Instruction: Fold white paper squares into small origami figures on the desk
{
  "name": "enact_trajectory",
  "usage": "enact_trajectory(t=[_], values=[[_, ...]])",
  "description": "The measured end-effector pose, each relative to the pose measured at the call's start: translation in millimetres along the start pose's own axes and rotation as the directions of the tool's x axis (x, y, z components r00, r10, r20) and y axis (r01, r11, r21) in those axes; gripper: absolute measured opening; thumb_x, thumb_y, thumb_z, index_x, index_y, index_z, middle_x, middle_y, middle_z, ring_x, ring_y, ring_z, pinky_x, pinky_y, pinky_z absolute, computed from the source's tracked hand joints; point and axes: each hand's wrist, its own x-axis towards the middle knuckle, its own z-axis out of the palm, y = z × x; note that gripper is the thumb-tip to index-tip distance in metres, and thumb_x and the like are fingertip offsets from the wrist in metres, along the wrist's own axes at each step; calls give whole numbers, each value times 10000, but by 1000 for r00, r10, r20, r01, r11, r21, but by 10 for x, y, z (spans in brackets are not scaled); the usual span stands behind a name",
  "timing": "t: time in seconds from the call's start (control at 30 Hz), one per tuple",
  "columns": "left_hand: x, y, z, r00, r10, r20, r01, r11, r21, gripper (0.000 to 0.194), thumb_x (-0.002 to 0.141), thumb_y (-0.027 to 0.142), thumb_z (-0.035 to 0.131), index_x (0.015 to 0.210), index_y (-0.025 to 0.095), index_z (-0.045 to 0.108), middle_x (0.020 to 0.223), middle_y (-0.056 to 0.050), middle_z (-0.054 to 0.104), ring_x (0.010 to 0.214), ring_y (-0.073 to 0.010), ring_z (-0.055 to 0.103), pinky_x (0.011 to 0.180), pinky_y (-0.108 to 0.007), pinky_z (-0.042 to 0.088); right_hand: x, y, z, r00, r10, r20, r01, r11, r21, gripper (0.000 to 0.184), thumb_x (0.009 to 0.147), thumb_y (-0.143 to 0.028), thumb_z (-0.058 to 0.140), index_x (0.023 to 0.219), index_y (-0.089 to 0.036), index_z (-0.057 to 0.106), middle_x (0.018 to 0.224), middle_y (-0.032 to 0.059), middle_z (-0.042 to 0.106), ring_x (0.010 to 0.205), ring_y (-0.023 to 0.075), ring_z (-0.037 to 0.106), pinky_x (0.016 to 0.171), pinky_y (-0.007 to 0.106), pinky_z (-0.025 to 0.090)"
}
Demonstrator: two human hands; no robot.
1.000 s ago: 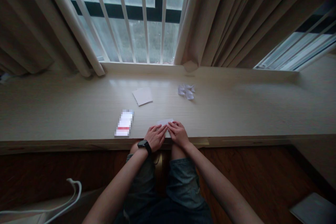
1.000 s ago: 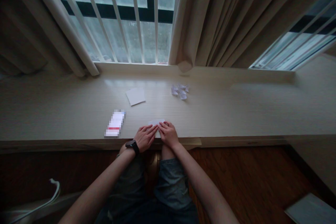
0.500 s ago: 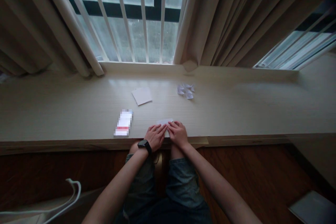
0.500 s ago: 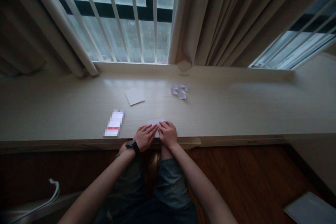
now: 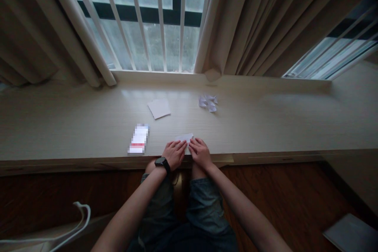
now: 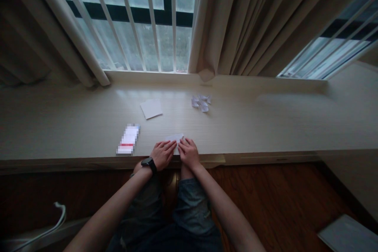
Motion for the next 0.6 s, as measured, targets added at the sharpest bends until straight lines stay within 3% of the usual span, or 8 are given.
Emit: enact_trajectory(t=[0.27, 0.6], values=[[-18, 32, 6, 1000, -16, -5, 16, 1000, -17, 448, 938, 291, 360, 1377, 276, 443, 1400, -5, 491, 1238, -238, 446, 1033, -444, 307, -73, -102, -109, 995, -67, 71, 74, 993, -97, 365, 909, -270, 454, 1239, -228, 605, 1355, 39, 533, 1277, 260, 389, 1101, 450, 271], [-28, 44, 37, 1000, -12, -8, 12, 1000, -7, 502, 927, 286, 368, 1429, 285, 365, 1439, -9, 442, 1256, -250, 431, 1049, -452, 292, -186, -231, -56, 994, -20, 110, 43, 977, -207, 476, 924, -247, 394, 1395, -193, 433, 1443, 79, 426, 1344, 293, 307, 1109, 492, 213]])
